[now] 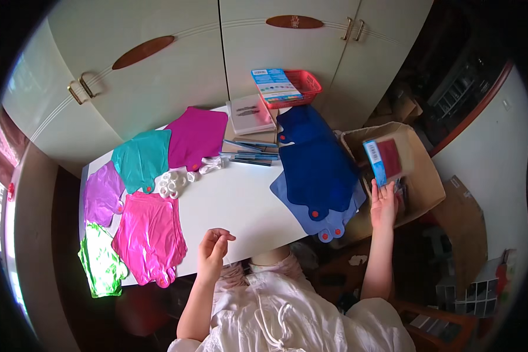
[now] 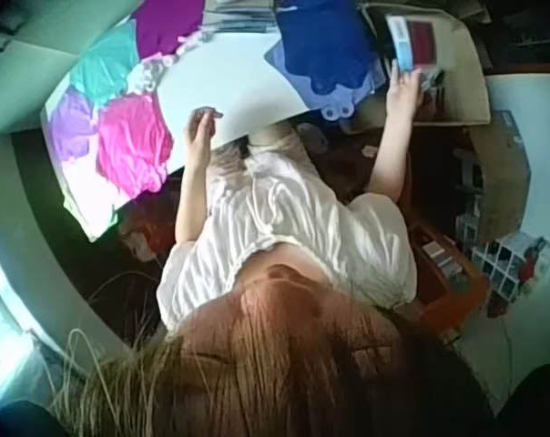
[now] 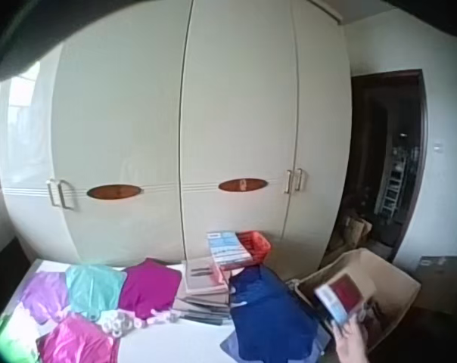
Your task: Packaging colorful items into small plastic bags with cardboard headers.
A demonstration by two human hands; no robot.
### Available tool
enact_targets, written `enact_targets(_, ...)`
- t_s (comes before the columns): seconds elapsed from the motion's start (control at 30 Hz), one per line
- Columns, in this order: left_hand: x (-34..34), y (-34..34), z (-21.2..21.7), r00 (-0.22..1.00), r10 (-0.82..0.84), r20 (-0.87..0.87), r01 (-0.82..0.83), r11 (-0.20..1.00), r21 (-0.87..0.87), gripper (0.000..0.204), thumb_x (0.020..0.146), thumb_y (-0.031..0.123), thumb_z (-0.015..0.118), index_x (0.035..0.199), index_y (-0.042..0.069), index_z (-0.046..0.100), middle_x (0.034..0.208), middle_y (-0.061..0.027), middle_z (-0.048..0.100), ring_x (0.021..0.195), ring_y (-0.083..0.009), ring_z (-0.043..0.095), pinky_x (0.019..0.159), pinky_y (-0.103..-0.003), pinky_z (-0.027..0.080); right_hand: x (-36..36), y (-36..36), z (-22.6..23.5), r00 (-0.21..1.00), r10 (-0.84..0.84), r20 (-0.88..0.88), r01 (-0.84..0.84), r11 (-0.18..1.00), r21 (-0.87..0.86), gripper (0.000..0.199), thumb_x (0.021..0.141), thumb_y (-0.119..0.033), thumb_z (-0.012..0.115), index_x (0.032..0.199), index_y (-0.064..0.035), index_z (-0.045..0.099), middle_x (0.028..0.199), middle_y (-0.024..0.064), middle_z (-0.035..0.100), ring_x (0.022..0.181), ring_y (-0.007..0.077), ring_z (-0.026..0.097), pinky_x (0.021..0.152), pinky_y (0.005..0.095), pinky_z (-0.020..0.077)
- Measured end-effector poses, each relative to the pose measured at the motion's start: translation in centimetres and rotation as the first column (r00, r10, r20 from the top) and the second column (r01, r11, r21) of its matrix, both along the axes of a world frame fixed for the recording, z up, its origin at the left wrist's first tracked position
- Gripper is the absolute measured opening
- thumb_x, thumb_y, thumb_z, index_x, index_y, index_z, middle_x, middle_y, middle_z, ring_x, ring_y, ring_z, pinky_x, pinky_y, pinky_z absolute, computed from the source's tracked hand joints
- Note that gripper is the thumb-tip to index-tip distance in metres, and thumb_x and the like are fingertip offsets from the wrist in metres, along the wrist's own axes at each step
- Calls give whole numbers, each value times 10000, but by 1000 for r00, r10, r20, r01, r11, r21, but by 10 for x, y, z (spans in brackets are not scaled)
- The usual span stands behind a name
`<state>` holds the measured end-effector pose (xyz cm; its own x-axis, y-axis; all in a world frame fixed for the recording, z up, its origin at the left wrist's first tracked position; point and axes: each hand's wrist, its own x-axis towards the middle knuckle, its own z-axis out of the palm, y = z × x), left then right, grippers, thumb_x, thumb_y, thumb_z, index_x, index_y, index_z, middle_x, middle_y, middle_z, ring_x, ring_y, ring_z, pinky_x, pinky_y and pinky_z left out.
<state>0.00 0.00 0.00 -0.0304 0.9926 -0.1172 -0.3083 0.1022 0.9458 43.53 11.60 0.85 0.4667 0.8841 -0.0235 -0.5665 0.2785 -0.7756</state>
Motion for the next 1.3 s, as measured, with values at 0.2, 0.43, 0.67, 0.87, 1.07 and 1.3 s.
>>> enact_targets(0.2, -20, -26, -1, 996, 1, -90, -2, 1000, -11, 237, 917, 5, 415, 1062, -33, 599, 895, -43, 596, 695, -75, 431, 636, -230, 370, -35, -15, 0, 957, 205, -203, -237, 960, -150, 331, 977, -211, 499, 1153, 67, 534, 1086, 174, 631, 1004, 235, 638, 925, 323, 539)
enact_targets(0.43, -80, -96, -3, 909, -180, -376, 225, 971, 81, 161, 901, 32, 591, 1012, -30, 690, 1023, -83, 655, 893, -142, 586, 783, -288, 480, -159, -50, 8, 774, 625, 103, -603, 777, -180, 336, 964, -184, 470, 1227, 21, 517, 1014, 167, 655, 884, 244, 661, 793, 354, 551)
enact_targets(0.67, -180, -171, -133, 593, 329, -735, -498, 867, -14, 104, 781, 115, 734, 858, 45, 738, 847, -68, 636, 759, -172, 613, 677, -303, 479, -277, -69, 4, 274, 840, 468, -883, 413, -225, 237, 905, -71, 592, 1124, 19, 603, 1069, 122, 656, 957, 193, 642, 850, 304, 510)
enact_targets(0.87, -246, -209, -242, 40, 150, -988, -762, 644, 67, 154, 781, 233, 715, 828, 87, 733, 844, -177, 637, 796, -355, 625, 707, -454, 500, -398, -94, 26, -53, 225, 973, -960, 257, -112, 277, 791, -119, 694, 1058, -52, 665, 1048, 103, 651, 973, 258, 622, 861, 358, 505)
enact_targets(1.07, -279, -227, -308, 305, 188, -933, -934, 250, -255, 271, 786, 251, 699, 978, 59, 697, 1020, -176, 664, 941, -365, 634, 804, -430, 509, -504, -122, -2, -27, -127, 992, -978, 208, 0, 320, 741, -187, 740, 1005, -28, 654, 985, 86, 635, 947, 244, 600, 828, 344, 503)
enact_targets(1.3, -295, -235, -353, 617, 186, -765, -785, 71, -616, 300, 809, 237, 650, 1023, 26, 650, 1001, -132, 652, 930, -319, 617, 791, -399, 493, -524, -128, -29, -101, -89, 991, -959, 275, -72, 202, 771, -144, 697, 935, -30, 661, 902, 82, 654, 909, 257, 610, 787, 365, 504)
